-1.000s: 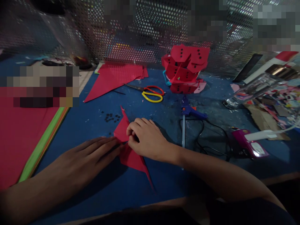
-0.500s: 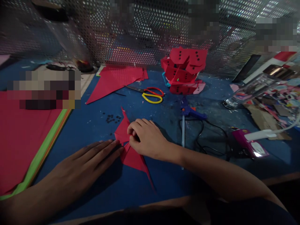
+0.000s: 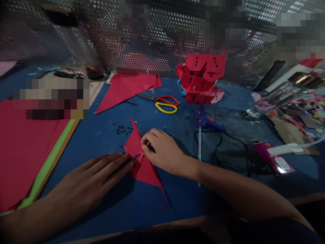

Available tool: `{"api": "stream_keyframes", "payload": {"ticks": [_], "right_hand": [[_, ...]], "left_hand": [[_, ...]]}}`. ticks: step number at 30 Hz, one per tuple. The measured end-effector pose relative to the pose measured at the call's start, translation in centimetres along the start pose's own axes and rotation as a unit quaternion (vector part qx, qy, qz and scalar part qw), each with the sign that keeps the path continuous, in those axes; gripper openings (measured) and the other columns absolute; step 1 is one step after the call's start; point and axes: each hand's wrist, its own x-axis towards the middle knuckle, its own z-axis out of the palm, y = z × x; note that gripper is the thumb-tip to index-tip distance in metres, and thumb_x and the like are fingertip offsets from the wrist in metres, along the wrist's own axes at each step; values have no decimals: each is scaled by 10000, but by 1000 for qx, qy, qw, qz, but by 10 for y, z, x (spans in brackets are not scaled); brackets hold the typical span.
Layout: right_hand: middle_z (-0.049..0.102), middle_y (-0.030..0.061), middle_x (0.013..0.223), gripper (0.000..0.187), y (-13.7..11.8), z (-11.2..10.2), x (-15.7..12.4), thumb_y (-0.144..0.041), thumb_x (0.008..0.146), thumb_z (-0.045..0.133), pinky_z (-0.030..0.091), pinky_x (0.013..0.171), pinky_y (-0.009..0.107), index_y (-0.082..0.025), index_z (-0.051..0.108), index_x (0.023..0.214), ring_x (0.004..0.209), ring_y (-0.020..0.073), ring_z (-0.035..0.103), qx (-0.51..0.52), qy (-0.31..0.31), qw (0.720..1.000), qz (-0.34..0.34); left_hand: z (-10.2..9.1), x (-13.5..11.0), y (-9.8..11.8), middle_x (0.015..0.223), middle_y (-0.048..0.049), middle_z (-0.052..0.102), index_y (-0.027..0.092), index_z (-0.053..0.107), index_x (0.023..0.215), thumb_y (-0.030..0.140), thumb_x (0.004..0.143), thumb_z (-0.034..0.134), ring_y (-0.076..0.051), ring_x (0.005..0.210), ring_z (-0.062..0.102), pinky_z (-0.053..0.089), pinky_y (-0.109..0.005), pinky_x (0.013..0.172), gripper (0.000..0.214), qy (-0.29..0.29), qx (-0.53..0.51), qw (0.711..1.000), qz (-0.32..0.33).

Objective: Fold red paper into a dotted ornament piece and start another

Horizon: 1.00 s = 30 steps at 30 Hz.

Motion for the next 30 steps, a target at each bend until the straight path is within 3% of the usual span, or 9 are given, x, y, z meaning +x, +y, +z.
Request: {"api": "stream_keyframes", "payload": {"ticks": [10, 20, 30], "right_hand": [[618, 36, 1014, 31, 0, -1, -1, -187, 973, 593, 471, 829, 302, -202, 620, 974, 918, 164, 586, -40, 8, 999, 11], [617, 43, 1024, 26, -1, 0, 0, -225, 970, 619, 463, 874, 334, -201, 610, 967, 943, 180, 581, -71, 4, 997, 12], [623, 60, 1101, 117, -6, 0, -1, -295, 1003, 597, 490, 850, 332, -186, 622, 1037, 946, 179, 601, -63, 3, 996, 59]], "left_hand": [[1, 0, -5, 1349, -111, 677, 154, 605, 1390, 57, 907, 480, -311, 1191, 607, 513, -471, 990, 509, 7, -31, 999, -18], [-2, -1, 1, 1353, -163, 671, 112, 616, 1374, 37, 888, 477, -340, 1140, 636, 533, -497, 944, 511, -7, 19, 1000, -2], [7, -4, -5, 1356, -122, 686, 120, 636, 1343, 67, 951, 482, -304, 1176, 630, 495, -483, 1009, 424, 36, -36, 998, -21]]}}
